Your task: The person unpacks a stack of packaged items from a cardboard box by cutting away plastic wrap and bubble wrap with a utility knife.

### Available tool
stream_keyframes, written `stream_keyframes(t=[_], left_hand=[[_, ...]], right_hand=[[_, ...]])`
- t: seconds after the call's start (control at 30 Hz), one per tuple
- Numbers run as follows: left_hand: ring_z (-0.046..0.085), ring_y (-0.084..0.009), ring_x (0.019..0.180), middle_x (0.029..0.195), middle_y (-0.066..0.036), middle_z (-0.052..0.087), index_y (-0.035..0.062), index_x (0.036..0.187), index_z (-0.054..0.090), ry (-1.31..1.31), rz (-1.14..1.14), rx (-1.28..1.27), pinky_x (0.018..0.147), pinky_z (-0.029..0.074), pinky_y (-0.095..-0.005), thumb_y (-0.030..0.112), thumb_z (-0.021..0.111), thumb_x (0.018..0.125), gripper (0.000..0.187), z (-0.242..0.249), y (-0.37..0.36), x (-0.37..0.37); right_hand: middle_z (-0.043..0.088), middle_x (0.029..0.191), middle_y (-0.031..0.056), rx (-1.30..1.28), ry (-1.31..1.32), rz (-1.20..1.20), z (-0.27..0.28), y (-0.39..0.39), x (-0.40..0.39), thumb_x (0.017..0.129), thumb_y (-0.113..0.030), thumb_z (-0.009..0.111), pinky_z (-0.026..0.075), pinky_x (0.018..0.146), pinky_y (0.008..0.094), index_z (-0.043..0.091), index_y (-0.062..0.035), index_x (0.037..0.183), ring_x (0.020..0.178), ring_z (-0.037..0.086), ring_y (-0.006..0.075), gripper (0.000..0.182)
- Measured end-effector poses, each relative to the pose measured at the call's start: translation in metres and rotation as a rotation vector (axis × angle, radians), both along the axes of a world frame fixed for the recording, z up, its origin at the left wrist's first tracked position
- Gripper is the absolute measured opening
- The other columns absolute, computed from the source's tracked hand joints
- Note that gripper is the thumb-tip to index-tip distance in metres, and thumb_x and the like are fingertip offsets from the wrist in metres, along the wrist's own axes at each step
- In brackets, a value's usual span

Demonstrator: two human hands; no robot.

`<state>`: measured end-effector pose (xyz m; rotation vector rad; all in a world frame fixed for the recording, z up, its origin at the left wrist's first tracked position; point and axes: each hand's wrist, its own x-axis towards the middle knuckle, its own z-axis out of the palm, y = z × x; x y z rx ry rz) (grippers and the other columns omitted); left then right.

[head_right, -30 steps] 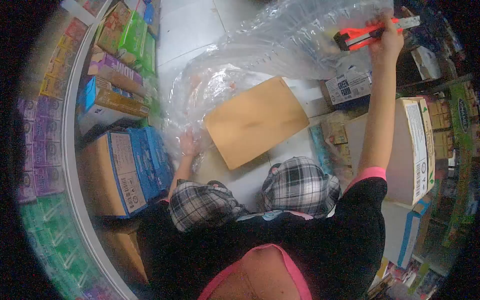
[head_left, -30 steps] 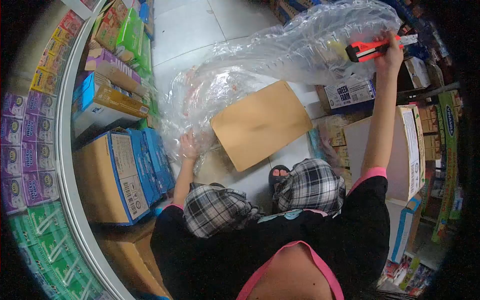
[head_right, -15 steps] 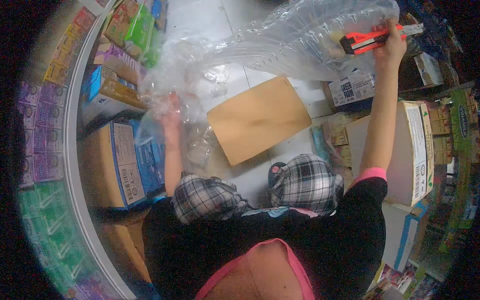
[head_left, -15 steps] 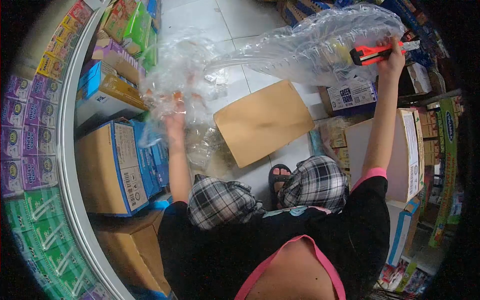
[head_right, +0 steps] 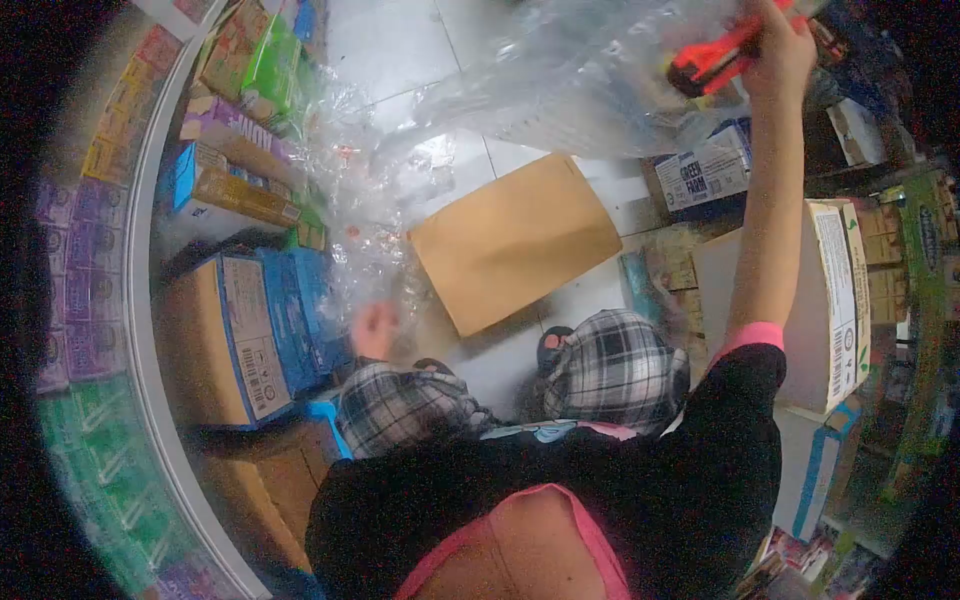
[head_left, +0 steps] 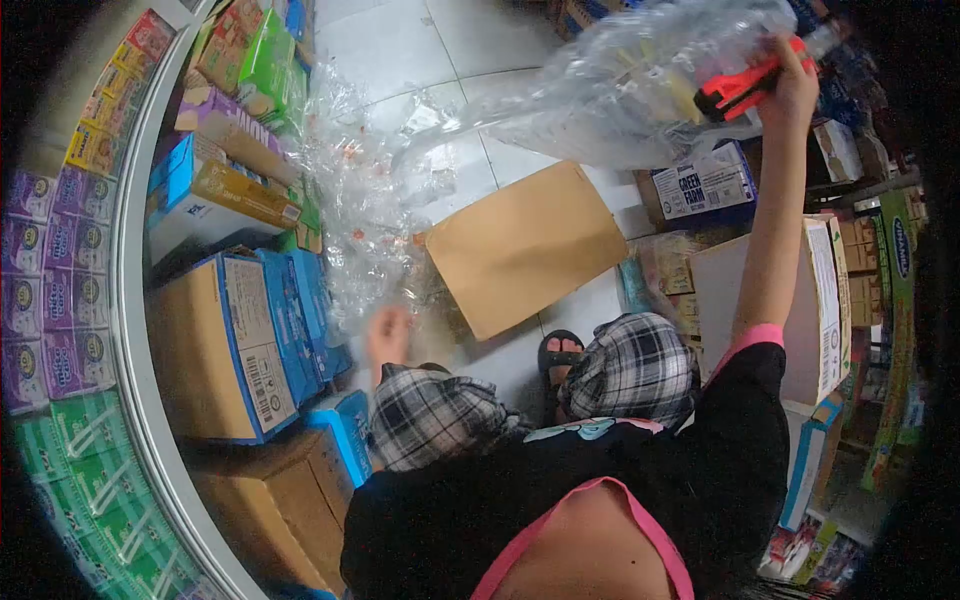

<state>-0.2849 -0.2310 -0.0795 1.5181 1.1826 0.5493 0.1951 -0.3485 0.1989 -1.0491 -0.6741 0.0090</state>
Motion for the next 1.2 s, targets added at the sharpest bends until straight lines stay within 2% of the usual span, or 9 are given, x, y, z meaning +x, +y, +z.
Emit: stream_keyframes(t=[0.13, 0.27, 0.33, 0.43, 0.63, 0.77, 0.9, 1.1, 1.2], left_hand=[[0.028, -0.0167, 0.111, 0.116, -0.011, 0.034, 0.0019, 0.114, 0.031, -0.383, 0.09, 1.088, 0.09, 0.023, -0.0374, 0.02, 0.067, 0.061, 0.066, 0.111, 0.047, 0.063], [0.043, -0.0184, 0.1, 0.106, -0.012, 0.045, -0.0006, 0.105, 0.042, 0.125, -0.121, 1.376, 0.082, 0.034, -0.0368, 0.02, 0.063, 0.066, 0.049, 0.159, 0.099, 0.109], [0.055, -0.0179, 0.075, 0.083, -0.011, 0.056, -0.0015, 0.091, 0.052, 0.012, -0.456, 0.607, 0.066, 0.043, -0.0303, 0.021, 0.057, 0.073, 0.029, 0.166, 0.148, 0.117], [0.055, -0.0154, 0.052, 0.062, -0.005, 0.056, -0.0004, 0.078, 0.056, -0.402, -0.426, 0.372, 0.051, 0.043, -0.0241, 0.022, 0.051, 0.078, 0.022, 0.187, 0.189, 0.123], [0.051, -0.0076, 0.066, 0.073, -0.002, 0.056, 0.0027, 0.079, 0.055, -0.168, -0.768, 0.109, 0.059, 0.041, -0.0218, 0.023, 0.049, 0.08, 0.022, 0.223, 0.165, 0.149], [0.05, -0.0076, 0.068, 0.072, -0.001, 0.055, 0.0031, 0.079, 0.055, -0.377, -0.664, 0.18, 0.063, 0.041, -0.0211, 0.025, 0.048, 0.082, 0.023, 0.18, 0.171, 0.145], [0.05, -0.0094, 0.07, 0.071, -0.003, 0.055, 0.0013, 0.081, 0.054, -0.617, -0.211, 0.046, 0.063, 0.042, -0.0236, 0.029, 0.044, 0.083, 0.029, 0.115, 0.142, 0.123], [0.055, -0.0187, 0.05, 0.073, -0.009, 0.056, 0.0014, 0.087, 0.048, -0.32, -0.041, 0.198, 0.046, 0.044, -0.0262, 0.026, 0.043, 0.084, 0.026, 0.033, 0.046, 0.099], [0.052, -0.0116, 0.066, 0.075, -0.007, 0.055, -0.0008, 0.083, 0.051, -0.377, 0.025, -0.36, 0.058, 0.041, -0.0228, 0.022, 0.043, 0.085, 0.025, 0.046, 0.009, 0.099]], right_hand=[[0.044, 0.055, 0.0013, -0.254, 0.032, 0.314, 0.019, 0.039, -0.036, 0.073, -0.011, 0.054, 0.036, 0.043, 0.023, 0.045, -0.0065, 0.067, 0.044, 0.042, 0.0105, 0.012], [0.044, 0.051, 0.001, -0.388, 0.045, 0.432, 0.039, 0.056, -0.055, 0.068, -0.005, 0.051, 0.038, 0.038, 0.0235, 0.044, -0.0077, 0.07, 0.039, 0.042, 0.0095, 0.008], [0.046, 0.054, 0.0032, -0.37, -0.021, 0.258, 0.053, 0.063, -0.053, 0.068, -0.004, 0.052, 0.041, 0.039, 0.0251, 0.046, -0.005, 0.078, 0.04, 0.046, 0.0124, 0.013], [0.048, 0.057, 0.0042, -0.428, -0.346, -0.057, 0.075, 0.066, -0.027, 0.067, -0.01, 0.06, 0.039, 0.041, 0.0239, 0.049, -0.0007, 0.077, 0.044, 0.046, 0.0119, 0.018], [0.054, 0.064, 0.0179, -1.055, -1.042, -0.594, 0.088, 0.107, 0.037, 0.062, -0.008, 0.059, 0.04, 0.054, 0.0353, 0.054, 0.0011, 0.073, 0.059, 0.053, 0.0289, 0.015], [0.055, 0.067, 0.0179, -0.817, -0.887, -0.522, 0.055, 0.129, 0.023, 0.065, -0.012, 0.058, 0.041, 0.056, 0.0355, 0.054, 0.0019, 0.079, 0.062, 0.052, 0.033, 0.02], [0.05, 0.073, 0.0028, -1.073, -0.316, 0.271, -0.038, 0.09, -0.069, 0.072, -0.031, 0.059, 0.038, 0.057, 0.0217, 0.05, -0.0015, 0.086, 0.064, 0.047, 0.0098, 0.034], [0.049, 0.087, 0.0048, -1.01, -0.009, 0.428, -0.137, 0.037, -0.084, 0.066, -0.023, 0.066, 0.036, 0.073, 0.0219, 0.043, 0.0025, 0.105, 0.083, 0.045, 0.0099, 0.051], [0.048, 0.091, 0.0043, -1.133, 0.065, 0.391, -0.171, 0.01, -0.091, 0.059, -0.013, 0.07, 0.036, 0.074, 0.0218, 0.041, 0.0027, 0.106, 0.084, 0.045, 0.0111, 0.058]])
